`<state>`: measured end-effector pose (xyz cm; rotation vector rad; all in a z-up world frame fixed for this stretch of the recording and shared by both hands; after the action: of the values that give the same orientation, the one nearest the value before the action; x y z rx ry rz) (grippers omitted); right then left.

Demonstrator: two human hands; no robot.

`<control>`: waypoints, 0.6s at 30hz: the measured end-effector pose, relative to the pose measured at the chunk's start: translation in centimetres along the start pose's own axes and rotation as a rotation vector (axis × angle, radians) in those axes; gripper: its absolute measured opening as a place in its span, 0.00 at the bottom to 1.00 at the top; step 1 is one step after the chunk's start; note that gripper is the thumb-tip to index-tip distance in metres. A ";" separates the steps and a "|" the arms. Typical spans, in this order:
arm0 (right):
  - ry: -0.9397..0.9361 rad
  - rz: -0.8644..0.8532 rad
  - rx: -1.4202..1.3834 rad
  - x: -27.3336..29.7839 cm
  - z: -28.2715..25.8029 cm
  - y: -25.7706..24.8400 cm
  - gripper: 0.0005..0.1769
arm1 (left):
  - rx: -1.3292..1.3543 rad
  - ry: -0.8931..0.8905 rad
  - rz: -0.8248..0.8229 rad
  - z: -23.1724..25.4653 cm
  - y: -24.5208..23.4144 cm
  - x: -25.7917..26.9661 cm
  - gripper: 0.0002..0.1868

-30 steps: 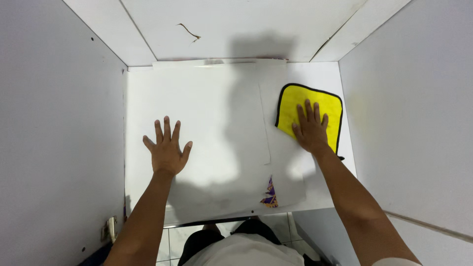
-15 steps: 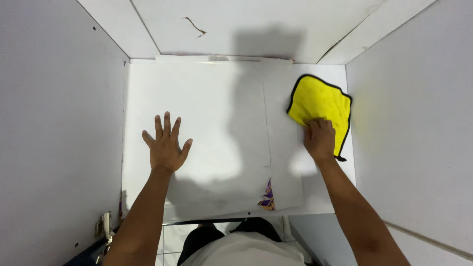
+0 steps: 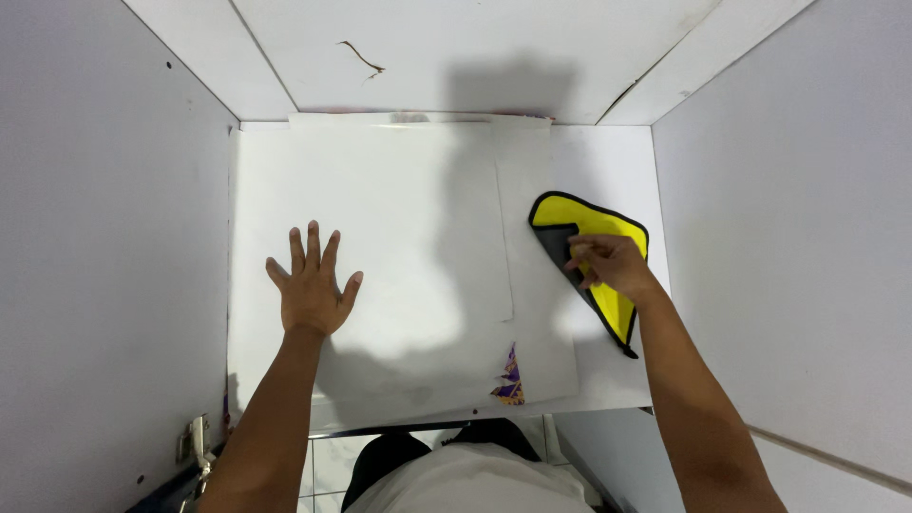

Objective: The person removes items from a white cabinet, wipes the interior surfaces with a yellow cloth, and then places two patterned sheets inside the cabinet.

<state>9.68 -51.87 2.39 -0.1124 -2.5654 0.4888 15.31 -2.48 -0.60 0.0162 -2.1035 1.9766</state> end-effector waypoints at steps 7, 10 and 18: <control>-0.260 0.612 0.306 4.5 -3.1 -0.3 0.19 | 0.053 0.001 0.002 -0.1 0.1 0.2 0.42; -0.448 0.578 0.694 5.0 -4.0 2.1 0.13 | 0.016 -0.001 -0.002 0.0 0.0 0.0 0.42; -0.687 0.176 0.454 5.7 -2.9 4.3 0.13 | 0.034 -0.004 0.003 0.0 0.0 -0.1 0.42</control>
<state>6.16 -45.96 5.84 -0.0041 -3.0169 1.3612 15.43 -2.49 -0.59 0.0228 -2.0738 2.0152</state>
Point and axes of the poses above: each hand's wrist, its own x-axis away from the middle knuckle, its own y-axis out of the palm, z = x × y, the point moved 8 cm from there along -x, towards the middle knuckle, and after that the axes turned 3 degrees about -y, right-handed, at the moved point
